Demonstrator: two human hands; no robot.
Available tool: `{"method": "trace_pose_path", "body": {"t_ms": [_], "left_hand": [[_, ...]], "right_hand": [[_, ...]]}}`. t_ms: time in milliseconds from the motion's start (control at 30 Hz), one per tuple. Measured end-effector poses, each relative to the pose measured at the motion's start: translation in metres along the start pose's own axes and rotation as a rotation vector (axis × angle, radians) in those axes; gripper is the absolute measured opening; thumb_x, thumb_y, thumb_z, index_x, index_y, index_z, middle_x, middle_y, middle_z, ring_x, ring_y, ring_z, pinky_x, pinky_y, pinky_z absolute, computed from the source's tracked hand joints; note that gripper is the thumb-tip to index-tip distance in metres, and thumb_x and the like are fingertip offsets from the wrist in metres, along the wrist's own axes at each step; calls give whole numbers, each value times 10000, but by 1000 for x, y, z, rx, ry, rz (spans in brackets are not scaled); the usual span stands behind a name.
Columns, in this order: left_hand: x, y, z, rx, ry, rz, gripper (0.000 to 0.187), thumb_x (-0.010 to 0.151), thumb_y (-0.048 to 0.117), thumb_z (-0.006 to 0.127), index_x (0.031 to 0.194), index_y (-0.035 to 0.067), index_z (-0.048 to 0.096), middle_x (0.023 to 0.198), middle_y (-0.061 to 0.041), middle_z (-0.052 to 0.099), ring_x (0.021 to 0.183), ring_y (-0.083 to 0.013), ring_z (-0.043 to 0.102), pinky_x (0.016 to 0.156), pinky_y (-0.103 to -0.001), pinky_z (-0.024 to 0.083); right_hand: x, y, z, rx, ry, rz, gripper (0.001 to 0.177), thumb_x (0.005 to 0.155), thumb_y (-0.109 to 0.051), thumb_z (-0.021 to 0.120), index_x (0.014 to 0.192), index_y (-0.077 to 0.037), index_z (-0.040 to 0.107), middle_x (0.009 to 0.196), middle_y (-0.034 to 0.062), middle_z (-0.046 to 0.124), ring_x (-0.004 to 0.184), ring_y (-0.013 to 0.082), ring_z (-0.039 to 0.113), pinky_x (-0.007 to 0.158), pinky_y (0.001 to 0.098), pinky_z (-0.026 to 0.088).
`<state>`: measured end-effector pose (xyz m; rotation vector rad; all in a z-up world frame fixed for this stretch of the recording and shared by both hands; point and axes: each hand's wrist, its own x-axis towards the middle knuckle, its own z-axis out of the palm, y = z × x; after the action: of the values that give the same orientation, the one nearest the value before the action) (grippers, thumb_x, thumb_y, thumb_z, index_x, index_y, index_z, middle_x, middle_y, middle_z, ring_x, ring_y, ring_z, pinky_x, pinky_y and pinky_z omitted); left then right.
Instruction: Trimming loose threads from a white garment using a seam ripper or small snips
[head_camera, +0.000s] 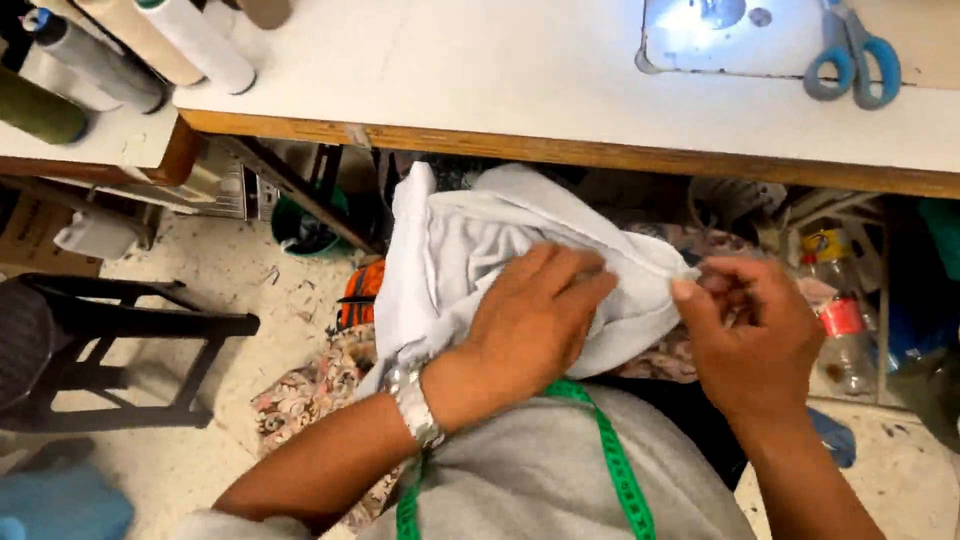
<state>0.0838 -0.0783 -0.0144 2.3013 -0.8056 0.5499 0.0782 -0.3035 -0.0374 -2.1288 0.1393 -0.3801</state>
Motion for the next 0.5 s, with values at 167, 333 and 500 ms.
{"method": "trace_pose_path", "body": {"t_ms": [167,333,500], "left_hand": [[50,-40,16,316,-161,165,165,962,205,531,1023,133,666,1006,-49,614,944,-314,541,728,-460,406],[46,-75,33,387,-313,254,168,936,180,539,867,195,691,863,-18,594,837,-290,545,713,-468,388],[32,-52,-16,130,-241,168,207,1018,329,585,930,156,659,846,-40,550,819,-301,556,740,-457,362]], "right_hand": [[27,-2,4,-574,-180,-265,410,859,-342,813,1223,-166,742,1075,58,741,1003,299,685,779,479,506],[39,-9,-4,-252,-295,106,358,877,-175,798,1235,-157,784,893,5,727,789,128,627,761,296,482],[19,36,2,375,-360,449,182,916,-103,735,1083,-33,747,494,14,435,402,82,314,356,234,228]]}}
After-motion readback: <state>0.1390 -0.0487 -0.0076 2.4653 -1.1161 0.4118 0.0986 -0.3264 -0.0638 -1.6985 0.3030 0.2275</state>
